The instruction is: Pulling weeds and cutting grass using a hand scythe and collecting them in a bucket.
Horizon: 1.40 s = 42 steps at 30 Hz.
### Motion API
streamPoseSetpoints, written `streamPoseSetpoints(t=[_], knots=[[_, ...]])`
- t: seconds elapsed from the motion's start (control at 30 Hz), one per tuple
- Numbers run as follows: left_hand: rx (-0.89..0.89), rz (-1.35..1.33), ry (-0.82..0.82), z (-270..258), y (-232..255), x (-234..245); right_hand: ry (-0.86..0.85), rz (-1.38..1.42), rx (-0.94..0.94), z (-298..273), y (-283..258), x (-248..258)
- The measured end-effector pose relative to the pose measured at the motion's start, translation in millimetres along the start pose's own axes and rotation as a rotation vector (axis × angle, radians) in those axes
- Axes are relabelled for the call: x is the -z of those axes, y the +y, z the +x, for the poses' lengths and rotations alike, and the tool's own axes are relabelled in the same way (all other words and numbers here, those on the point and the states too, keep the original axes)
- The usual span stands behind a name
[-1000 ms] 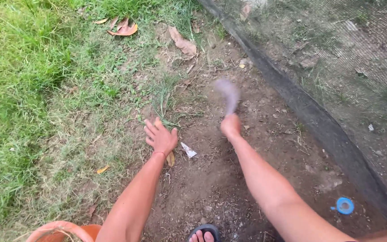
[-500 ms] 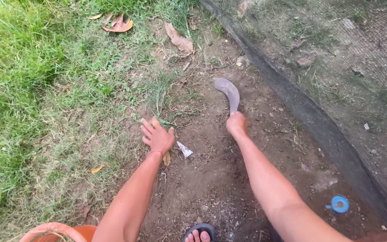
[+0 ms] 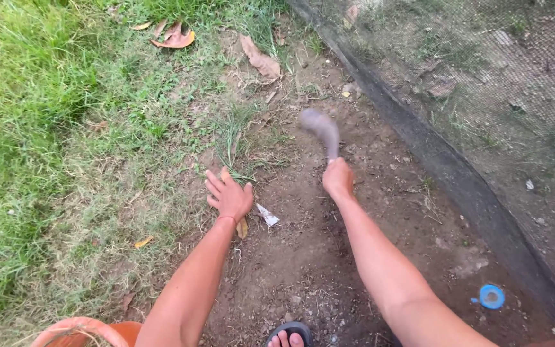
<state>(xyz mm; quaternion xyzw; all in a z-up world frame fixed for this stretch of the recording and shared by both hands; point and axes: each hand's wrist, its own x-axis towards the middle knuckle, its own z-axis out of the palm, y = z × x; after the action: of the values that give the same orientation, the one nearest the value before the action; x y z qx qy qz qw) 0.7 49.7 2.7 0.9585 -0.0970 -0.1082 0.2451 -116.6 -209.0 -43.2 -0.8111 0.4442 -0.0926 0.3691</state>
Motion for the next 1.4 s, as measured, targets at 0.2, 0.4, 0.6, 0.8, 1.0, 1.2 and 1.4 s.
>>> streamPoseSetpoints(t=[0.2, 0.4, 0.6, 0.8, 1.0, 1.2, 1.4], knots=[[0.018, -0.002, -0.007, -3, -1, 13, 0.032, -0.094, -0.058, -7, -14, 14], [0.003, -0.008, 0.016, -1, -6, 12, 0.078, -0.059, -0.083, 4, 2, 7], [-0.003, 0.002, 0.001, -1, -4, 8, 0.185, 0.102, -0.014, 12, 15, -2], [0.002, -0.003, 0.004, -6, 4, 12, 0.254, 0.120, -0.062, -7, -8, 15], [0.014, 0.048, -0.016, -1, 1, 13, 0.222, 0.052, -0.017, -8, -10, 27], [0.033, 0.030, -0.020, -3, 1, 15, 0.147, 0.021, -0.033, -3, -2, 24], [0.021, -0.002, -0.001, -4, 2, 11, 0.125, -0.075, 0.088, 28, 28, 5]])
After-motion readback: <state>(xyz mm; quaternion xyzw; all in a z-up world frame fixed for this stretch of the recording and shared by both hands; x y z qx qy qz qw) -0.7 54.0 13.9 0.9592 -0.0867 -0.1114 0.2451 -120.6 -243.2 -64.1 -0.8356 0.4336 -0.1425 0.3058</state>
